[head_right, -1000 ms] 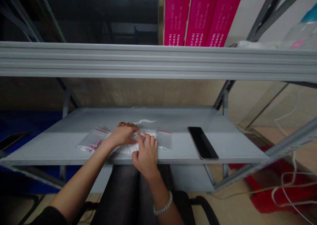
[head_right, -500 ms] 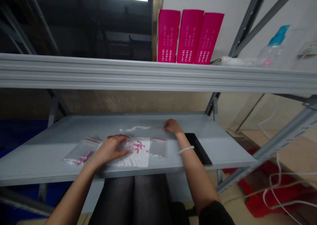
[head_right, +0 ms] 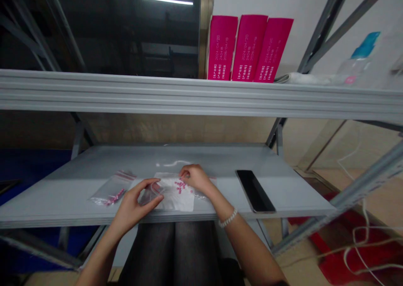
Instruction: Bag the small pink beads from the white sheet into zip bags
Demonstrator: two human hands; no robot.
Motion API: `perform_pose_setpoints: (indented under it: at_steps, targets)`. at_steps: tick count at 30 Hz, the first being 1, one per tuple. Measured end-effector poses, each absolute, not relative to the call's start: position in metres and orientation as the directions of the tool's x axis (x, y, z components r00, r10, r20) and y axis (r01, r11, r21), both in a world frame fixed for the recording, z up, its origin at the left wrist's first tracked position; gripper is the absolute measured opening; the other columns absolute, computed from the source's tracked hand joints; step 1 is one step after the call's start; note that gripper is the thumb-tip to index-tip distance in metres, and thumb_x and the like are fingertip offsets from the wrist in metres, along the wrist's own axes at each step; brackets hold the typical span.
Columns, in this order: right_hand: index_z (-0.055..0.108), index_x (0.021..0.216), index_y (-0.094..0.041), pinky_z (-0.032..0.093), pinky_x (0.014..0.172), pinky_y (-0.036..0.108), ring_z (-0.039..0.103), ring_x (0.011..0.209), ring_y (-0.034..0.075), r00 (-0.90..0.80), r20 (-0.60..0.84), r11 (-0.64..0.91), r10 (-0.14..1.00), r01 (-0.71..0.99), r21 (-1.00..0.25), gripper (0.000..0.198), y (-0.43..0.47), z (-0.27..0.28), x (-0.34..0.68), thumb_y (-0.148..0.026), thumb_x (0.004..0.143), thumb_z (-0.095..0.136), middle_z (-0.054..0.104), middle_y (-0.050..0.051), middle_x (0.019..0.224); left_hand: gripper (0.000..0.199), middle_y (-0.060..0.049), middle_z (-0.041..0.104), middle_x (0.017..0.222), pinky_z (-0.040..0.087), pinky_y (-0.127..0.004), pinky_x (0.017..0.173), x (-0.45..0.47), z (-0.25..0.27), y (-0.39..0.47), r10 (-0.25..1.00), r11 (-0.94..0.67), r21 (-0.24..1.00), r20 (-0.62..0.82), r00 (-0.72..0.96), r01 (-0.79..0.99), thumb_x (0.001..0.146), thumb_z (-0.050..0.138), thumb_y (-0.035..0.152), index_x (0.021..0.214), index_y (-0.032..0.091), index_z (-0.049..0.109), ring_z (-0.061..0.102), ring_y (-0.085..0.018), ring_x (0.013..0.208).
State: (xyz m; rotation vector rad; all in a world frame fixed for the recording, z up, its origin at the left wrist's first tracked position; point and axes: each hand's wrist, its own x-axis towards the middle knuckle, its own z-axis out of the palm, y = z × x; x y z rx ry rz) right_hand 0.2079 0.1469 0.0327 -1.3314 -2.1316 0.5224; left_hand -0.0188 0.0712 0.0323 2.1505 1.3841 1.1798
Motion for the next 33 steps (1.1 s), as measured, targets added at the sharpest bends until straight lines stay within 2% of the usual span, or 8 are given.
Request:
perform_pose_setpoints:
  at_steps: [8, 13, 17, 20, 25, 27, 30, 33]
  targets:
    - [0.075, 0.073, -0.016, 0.051, 0.073, 0.027, 0.071, 0.072, 0.019, -0.296, 0.353, 0.46, 0.888, 0.566, -0.684, 0.028, 0.145, 0.027, 0.194, 0.006, 0.069, 0.057, 0.077, 0.005, 0.077, 0.033, -0.006, 0.072, 0.101, 0.054, -0.04, 0.085, -0.031, 0.022, 0.056, 0.896, -0.419, 0.713, 0.427, 0.125, 0.562, 0.075, 0.067, 0.036, 0.106, 0.022, 0.063, 0.068, -0.026, 0.093]
    - [0.074, 0.086, -0.014, 0.055, 0.074, 0.033, 0.072, 0.08, 0.022, -0.183, 0.374, 0.416, 0.909, 0.453, -0.789, 0.016, 0.109, 0.038, 0.194, -0.018, 0.083, 0.06, 0.077, 0.011, 0.087, 0.037, -0.007, 0.07, 0.102, 0.053, -0.04, 0.085, -0.017, 0.021, 0.048, 0.882, -0.436, 0.702, 0.459, 0.111, 0.563, 0.075, 0.069, 0.035, 0.109, 0.023, 0.06, 0.066, -0.026, 0.093]
    - [0.07, 0.103, -0.015, 0.057, 0.074, 0.032, 0.072, 0.085, 0.022, -0.147, 0.3, 0.326, 0.943, 0.218, -0.92, 0.029, 0.052, 0.027, 0.176, -0.035, 0.084, 0.062, 0.076, 0.011, 0.096, 0.041, -0.008, 0.067, 0.101, 0.052, -0.043, 0.082, 0.01, 0.014, 0.037, 0.858, -0.45, 0.672, 0.509, 0.074, 0.588, 0.072, 0.07, 0.034, 0.109, 0.024, 0.055, 0.064, -0.028, 0.091]
    - [0.07, 0.087, -0.017, 0.055, 0.067, 0.03, 0.07, 0.075, 0.021, -0.105, 0.197, 0.205, 0.975, 0.071, -0.976, 0.021, 0.022, 0.013, 0.163, -0.034, 0.075, 0.07, 0.074, 0.006, 0.083, 0.043, -0.007, 0.064, 0.097, 0.053, -0.041, 0.079, 0.028, 0.004, 0.028, 0.876, -0.412, 0.727, 0.481, 0.02, 0.549, 0.069, 0.068, 0.032, 0.108, 0.026, 0.051, 0.064, -0.028, 0.089]
    - [0.065, 0.071, -0.016, 0.048, 0.059, 0.026, 0.061, 0.058, 0.016, -0.089, 0.112, 0.098, 0.99, -0.151, -0.984, 0.026, 0.014, 0.007, 0.169, -0.041, 0.08, 0.065, 0.065, 0.002, 0.061, 0.06, -0.002, 0.062, 0.086, 0.052, -0.033, 0.07, 0.033, -0.01, 0.014, 0.96, -0.276, 0.914, 0.274, 0.052, 0.298, 0.066, 0.071, 0.033, 0.119, 0.025, 0.045, 0.062, -0.021, 0.076]
    - [0.062, 0.066, -0.017, 0.043, 0.054, 0.024, 0.054, 0.053, 0.013, -0.091, 0.094, 0.079, 0.991, -0.159, -0.984, 0.027, 0.015, 0.009, 0.177, -0.04, 0.077, 0.067, 0.059, -0.001, 0.057, 0.055, -0.002, 0.064, 0.087, 0.051, -0.031, 0.072, 0.027, -0.008, 0.011, 0.976, -0.197, 0.968, 0.177, 0.127, 0.158, 0.068, 0.072, 0.037, 0.118, 0.025, 0.051, 0.062, -0.02, 0.078]
    - [0.055, 0.06, -0.017, 0.037, 0.05, 0.022, 0.048, 0.049, 0.01, -0.152, 0.06, 0.047, 0.986, -0.091, -0.995, 0.028, 0.016, 0.01, 0.185, -0.037, 0.075, 0.068, 0.052, -0.003, 0.053, 0.033, -0.003, 0.066, 0.084, 0.048, -0.029, 0.073, 0.016, 0.001, 0.012, 0.975, -0.088, 0.996, 0.087, 0.203, -0.001, 0.077, 0.066, 0.046, 0.099, 0.021, 0.065, 0.062, -0.02, 0.08]
    - [0.051, 0.056, -0.018, 0.034, 0.049, 0.021, 0.046, 0.049, 0.01, -0.224, 0.052, 0.057, 0.973, 0.015, -0.998, 0.028, 0.014, 0.01, 0.187, -0.032, 0.073, 0.068, 0.049, -0.004, 0.052, 0.03, -0.002, 0.064, 0.073, 0.045, -0.025, 0.068, 0.013, 0.008, 0.015, 0.984, -0.071, 0.995, 0.081, 0.158, -0.065, 0.078, 0.068, 0.047, 0.077, 0.018, 0.067, 0.057, -0.017, 0.073]
